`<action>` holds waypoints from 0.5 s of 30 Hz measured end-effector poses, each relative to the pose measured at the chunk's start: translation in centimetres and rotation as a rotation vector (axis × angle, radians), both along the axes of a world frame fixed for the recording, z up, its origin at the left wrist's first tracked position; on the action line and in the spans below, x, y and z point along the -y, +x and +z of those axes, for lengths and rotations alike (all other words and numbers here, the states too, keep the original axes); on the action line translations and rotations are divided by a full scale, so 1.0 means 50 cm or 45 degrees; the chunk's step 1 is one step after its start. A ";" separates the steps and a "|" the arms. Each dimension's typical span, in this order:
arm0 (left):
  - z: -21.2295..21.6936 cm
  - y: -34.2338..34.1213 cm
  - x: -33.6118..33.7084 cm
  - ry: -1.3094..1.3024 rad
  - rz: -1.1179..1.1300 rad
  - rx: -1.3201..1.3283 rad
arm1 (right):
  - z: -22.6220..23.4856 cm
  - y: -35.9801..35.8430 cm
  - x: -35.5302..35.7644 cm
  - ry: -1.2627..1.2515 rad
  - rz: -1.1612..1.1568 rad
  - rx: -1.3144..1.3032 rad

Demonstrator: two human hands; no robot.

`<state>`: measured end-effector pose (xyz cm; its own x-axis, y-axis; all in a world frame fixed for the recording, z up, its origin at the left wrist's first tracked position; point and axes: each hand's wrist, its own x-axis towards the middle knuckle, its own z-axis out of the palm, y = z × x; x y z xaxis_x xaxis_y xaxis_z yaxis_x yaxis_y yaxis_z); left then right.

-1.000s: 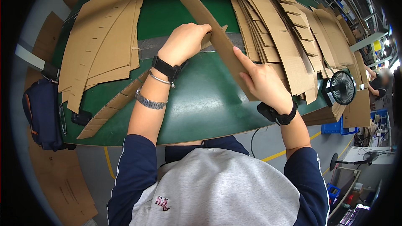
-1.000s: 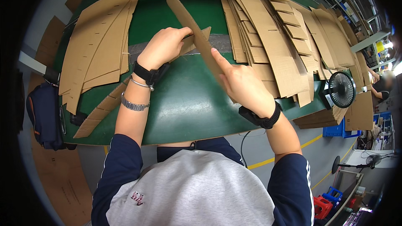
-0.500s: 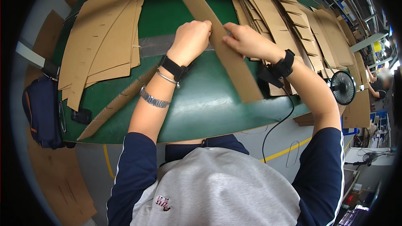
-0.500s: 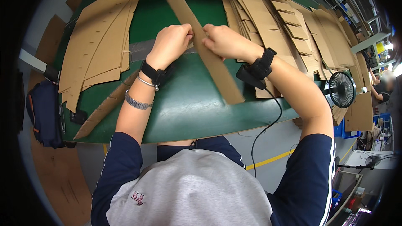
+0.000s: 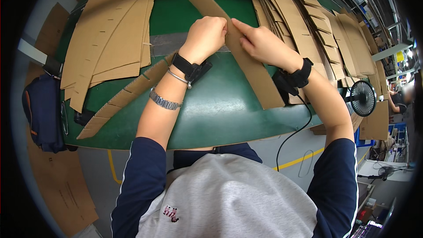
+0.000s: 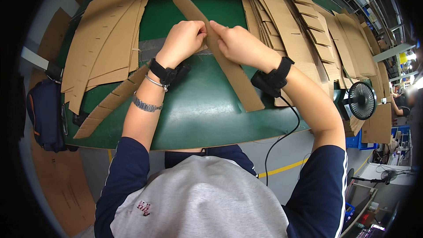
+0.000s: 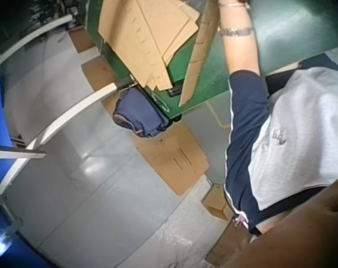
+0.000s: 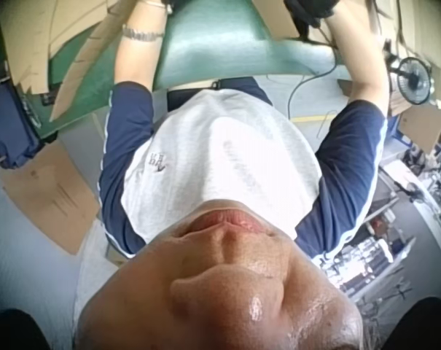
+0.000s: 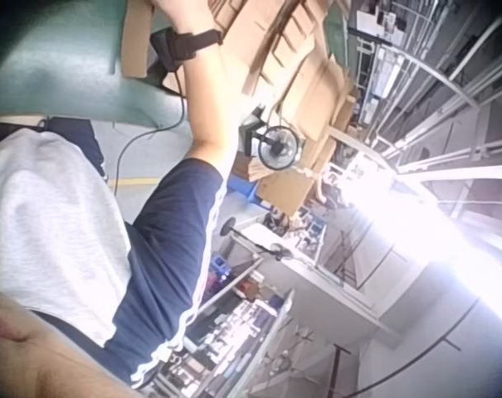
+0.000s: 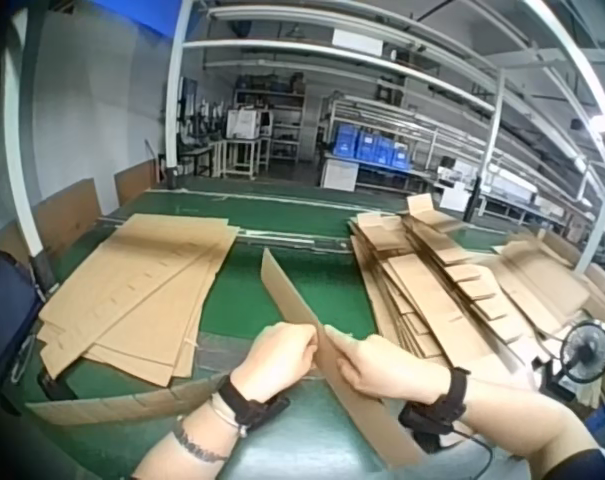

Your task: The recorder is assembling cardboard dividers or partitions by interlocking slotted cardboard strips on a factory workbench.

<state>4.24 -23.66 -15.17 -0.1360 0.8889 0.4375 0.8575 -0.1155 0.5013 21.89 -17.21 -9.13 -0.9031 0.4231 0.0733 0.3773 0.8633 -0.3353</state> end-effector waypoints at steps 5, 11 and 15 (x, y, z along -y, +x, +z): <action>0.003 0.016 -0.012 0.028 -0.031 -0.033 | -0.055 -0.004 -0.014 0.163 0.082 0.109; 0.004 -0.002 0.015 -0.016 -0.094 -0.004 | -0.001 0.035 -0.033 -0.142 0.003 0.218; 0.029 -0.012 0.053 -0.120 -0.042 -0.184 | 0.055 0.234 -0.122 0.327 -0.374 0.170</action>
<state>3.66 -26.32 -13.71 -0.0479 0.9299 0.3646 0.9181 -0.1028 0.3828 33.59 -11.09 -6.36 -0.7553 0.6476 0.1002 0.6458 0.7616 -0.0541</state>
